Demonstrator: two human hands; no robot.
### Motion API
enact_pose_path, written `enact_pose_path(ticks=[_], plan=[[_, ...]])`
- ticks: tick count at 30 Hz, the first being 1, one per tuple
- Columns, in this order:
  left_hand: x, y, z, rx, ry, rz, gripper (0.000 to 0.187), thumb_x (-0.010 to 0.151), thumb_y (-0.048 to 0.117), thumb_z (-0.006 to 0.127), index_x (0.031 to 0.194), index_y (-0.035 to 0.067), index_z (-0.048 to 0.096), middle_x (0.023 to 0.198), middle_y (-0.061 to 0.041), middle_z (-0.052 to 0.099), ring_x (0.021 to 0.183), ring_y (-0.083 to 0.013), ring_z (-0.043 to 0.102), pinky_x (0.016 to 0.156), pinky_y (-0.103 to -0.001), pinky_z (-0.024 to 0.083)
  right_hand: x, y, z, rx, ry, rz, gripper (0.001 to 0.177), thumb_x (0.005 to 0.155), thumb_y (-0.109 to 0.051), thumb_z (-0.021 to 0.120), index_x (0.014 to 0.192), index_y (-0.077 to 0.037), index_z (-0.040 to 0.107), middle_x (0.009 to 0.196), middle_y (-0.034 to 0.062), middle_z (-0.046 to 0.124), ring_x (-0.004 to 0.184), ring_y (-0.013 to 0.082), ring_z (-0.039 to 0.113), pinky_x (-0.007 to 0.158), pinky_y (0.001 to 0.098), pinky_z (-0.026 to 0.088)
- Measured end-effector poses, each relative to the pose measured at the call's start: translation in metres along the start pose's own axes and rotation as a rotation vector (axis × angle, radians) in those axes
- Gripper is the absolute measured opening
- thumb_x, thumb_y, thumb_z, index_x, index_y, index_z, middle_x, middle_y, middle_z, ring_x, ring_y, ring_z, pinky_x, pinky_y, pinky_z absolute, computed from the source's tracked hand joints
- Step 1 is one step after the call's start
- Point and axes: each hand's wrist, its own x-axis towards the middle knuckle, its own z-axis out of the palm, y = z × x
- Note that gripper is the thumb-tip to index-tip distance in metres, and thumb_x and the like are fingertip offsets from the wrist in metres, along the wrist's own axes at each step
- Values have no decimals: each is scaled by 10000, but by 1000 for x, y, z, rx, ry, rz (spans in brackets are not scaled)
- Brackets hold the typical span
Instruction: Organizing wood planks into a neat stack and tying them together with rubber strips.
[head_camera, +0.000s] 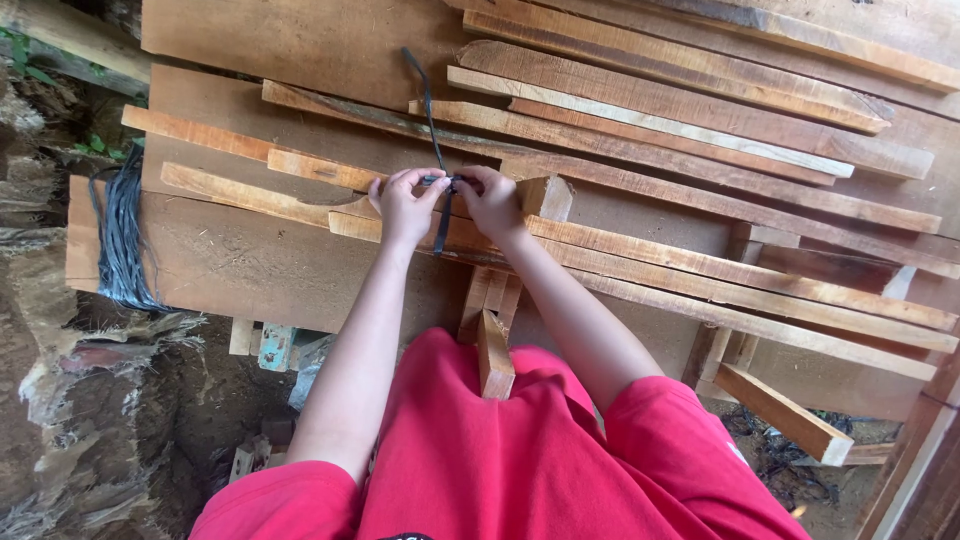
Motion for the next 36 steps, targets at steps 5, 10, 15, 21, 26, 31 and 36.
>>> enact_pose_path(ticks=[5, 10, 15, 21, 26, 31, 36], plan=[[2, 3, -9, -77, -62, 84, 146, 947, 488, 746, 1075, 418, 753, 1043, 138, 722, 1221, -90, 569, 1187, -517, 80, 4, -7, 2, -47, 9, 16, 172, 911, -135, 784, 1080, -164, 797, 884, 9, 781, 762, 95, 751, 684, 222, 606], [3, 0, 2, -77, -50, 214, 146, 968, 430, 742, 1106, 384, 759, 1049, 80, 731, 1215, -134, 586, 1156, -497, 149, 5, 1, 3, -64, 9, 25, 179, 907, -121, 769, 1079, -160, 794, 867, 27, 786, 756, 103, 755, 683, 236, 607], [21, 14, 6, -8, 81, 195, 312, 1060, 505, 627, 900, 276, 766, 876, 45, 741, 1082, -180, 653, 1077, -494, 275, 8, -9, 6, -174, -12, 29, 133, 925, -209, 753, 1047, -161, 773, 889, 16, 774, 791, 133, 758, 683, 263, 609], [54, 29, 9, 242, -57, 11, 363, 1024, 565, 579, 981, 270, 786, 875, 24, 771, 1014, -249, 698, 1032, -546, 365, 8, -33, 3, -897, -166, -242, 179, 994, -301, 577, 996, -128, 623, 943, 45, 663, 919, 259, 728, 735, 375, 617], [80, 40, 4, 338, -148, -264, 204, 947, 456, 634, 990, 342, 798, 974, 53, 782, 1076, -254, 710, 962, -419, 438, -6, 7, 17, -1093, -137, -464, 122, 855, -324, 564, 838, -209, 602, 738, -34, 624, 655, 200, 712, 519, 341, 561], [84, 44, 25, 366, -155, -320, 168, 929, 442, 673, 984, 343, 798, 996, 27, 779, 1075, -263, 717, 926, -407, 445, -19, -7, -9, -886, -162, -642, 117, 861, -198, 608, 768, -133, 576, 708, 31, 600, 579, 313, 684, 487, 366, 551], [87, 36, 24, 308, -145, -324, 164, 917, 469, 673, 985, 383, 795, 996, 50, 779, 1088, -266, 714, 936, -404, 471, -27, -20, -17, -639, -99, -615, 234, 976, -248, 569, 773, -138, 534, 686, 36, 523, 564, 325, 650, 445, 360, 514]])
